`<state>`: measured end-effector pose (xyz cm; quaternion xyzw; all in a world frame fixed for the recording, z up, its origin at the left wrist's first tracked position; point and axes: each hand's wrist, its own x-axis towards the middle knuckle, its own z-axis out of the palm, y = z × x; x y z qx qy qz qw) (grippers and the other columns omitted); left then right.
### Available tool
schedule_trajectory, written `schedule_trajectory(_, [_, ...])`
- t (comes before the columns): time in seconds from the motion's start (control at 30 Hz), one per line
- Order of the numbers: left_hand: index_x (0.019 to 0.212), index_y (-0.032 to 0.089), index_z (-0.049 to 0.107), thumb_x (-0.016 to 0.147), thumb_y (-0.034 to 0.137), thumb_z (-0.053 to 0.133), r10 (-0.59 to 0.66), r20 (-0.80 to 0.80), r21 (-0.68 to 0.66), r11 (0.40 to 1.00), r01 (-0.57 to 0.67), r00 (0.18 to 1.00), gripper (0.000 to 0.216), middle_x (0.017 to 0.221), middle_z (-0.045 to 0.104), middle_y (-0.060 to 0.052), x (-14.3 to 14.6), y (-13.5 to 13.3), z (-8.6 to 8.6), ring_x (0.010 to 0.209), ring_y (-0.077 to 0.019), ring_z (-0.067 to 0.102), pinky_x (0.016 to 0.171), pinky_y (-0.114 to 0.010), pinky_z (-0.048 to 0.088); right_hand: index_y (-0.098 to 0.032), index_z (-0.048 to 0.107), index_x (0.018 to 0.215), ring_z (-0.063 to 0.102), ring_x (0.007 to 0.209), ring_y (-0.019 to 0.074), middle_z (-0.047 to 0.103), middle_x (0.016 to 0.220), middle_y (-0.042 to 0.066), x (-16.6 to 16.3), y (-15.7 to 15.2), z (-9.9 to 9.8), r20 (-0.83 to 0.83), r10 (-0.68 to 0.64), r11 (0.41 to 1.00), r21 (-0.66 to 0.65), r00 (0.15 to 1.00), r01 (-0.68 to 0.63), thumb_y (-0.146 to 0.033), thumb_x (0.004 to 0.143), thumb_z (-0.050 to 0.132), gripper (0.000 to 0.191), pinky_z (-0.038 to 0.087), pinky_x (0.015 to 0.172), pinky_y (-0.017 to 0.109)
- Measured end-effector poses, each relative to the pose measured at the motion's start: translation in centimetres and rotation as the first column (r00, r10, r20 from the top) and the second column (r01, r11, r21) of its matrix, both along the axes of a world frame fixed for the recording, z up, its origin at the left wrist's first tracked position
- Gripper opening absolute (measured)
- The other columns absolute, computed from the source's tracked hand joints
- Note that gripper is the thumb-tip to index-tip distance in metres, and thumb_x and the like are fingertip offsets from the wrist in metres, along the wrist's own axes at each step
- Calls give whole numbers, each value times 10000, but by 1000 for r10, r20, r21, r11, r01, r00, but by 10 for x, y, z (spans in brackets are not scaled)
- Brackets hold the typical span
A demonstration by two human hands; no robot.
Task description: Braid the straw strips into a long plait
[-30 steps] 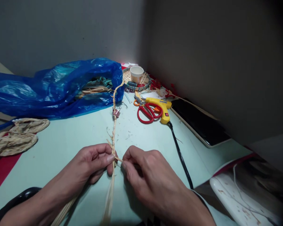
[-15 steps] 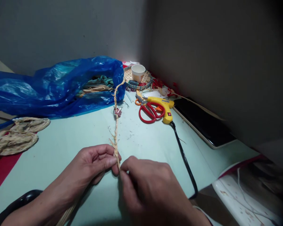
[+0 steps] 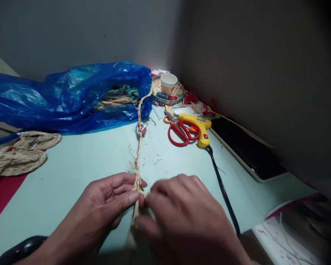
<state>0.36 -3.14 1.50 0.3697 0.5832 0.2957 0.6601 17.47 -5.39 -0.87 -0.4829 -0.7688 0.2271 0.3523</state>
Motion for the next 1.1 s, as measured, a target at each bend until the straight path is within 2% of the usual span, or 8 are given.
schedule_trajectory(0.07, [887,204,713,672,386,890,13,44,-5,1000,-13,999,333,696,705,31,1,-1,1,610,-114,559,556,-207,393,-227,632,932,643,851,236,704,923,69,6,15,11,-46,52,983,-173,998,-59,-331,977,572,129,457,717,343])
schedule_trajectory(0.17, [984,206,680,679,396,876,24,54,25,999,-25,998,409,715,742,18,2,-2,3,740,-169,665,673,-236,471,-230,571,1038,632,794,186,696,910,34,9,29,21,-188,129,864,-460,974,-204,-281,1013,479,108,459,684,300])
schedule_trajectory(0.27, [1087,219,609,722,384,837,22,-16,81,997,-21,1000,460,707,750,32,1,-1,4,759,-180,687,722,-255,487,-213,553,1087,611,778,180,688,916,45,5,31,20,-227,118,805,-549,967,-227,-285,1025,428,157,448,693,303])
schedule_trajectory(0.37, [1123,236,544,779,373,786,-6,-44,100,995,10,999,443,694,744,46,-1,-1,1,757,-177,692,723,-258,479,-208,577,1074,582,776,178,682,910,46,0,28,15,-204,79,799,-573,976,-184,-333,1020,449,186,417,672,297])
schedule_trajectory(0.57, [1047,260,493,841,393,701,-57,-70,179,981,69,996,322,697,765,19,-4,-5,-7,745,-196,699,710,-286,465,-204,606,786,440,573,99,575,624,-51,2,28,11,-330,12,780,-588,944,-215,-246,961,535,193,304,534,234])
schedule_trajectory(0.8, [886,283,497,836,425,643,-21,-265,249,964,90,964,210,665,754,68,0,-11,-5,653,-144,649,576,-229,369,-192,622,764,432,554,76,544,590,-69,-2,29,11,-383,-50,735,-640,922,-226,-249,939,556,195,305,510,213])
schedule_trajectory(0.97, [821,290,572,829,480,614,-44,-479,304,929,213,876,195,578,710,94,0,-9,5,548,-135,554,533,-236,335,-197,591,732,409,536,77,486,562,-74,-2,26,9,-348,-51,777,-603,936,-182,-274,937,553,222,284,473,214])
schedule_trajectory(1.1, [668,283,620,895,521,508,-47,-685,333,868,369,727,347,528,647,91,-4,-10,15,475,-119,490,514,-238,335,-203,568,743,427,559,86,509,585,-69,-3,23,6,-281,-63,822,-559,958,-110,-264,921,562,188,300,507,224])
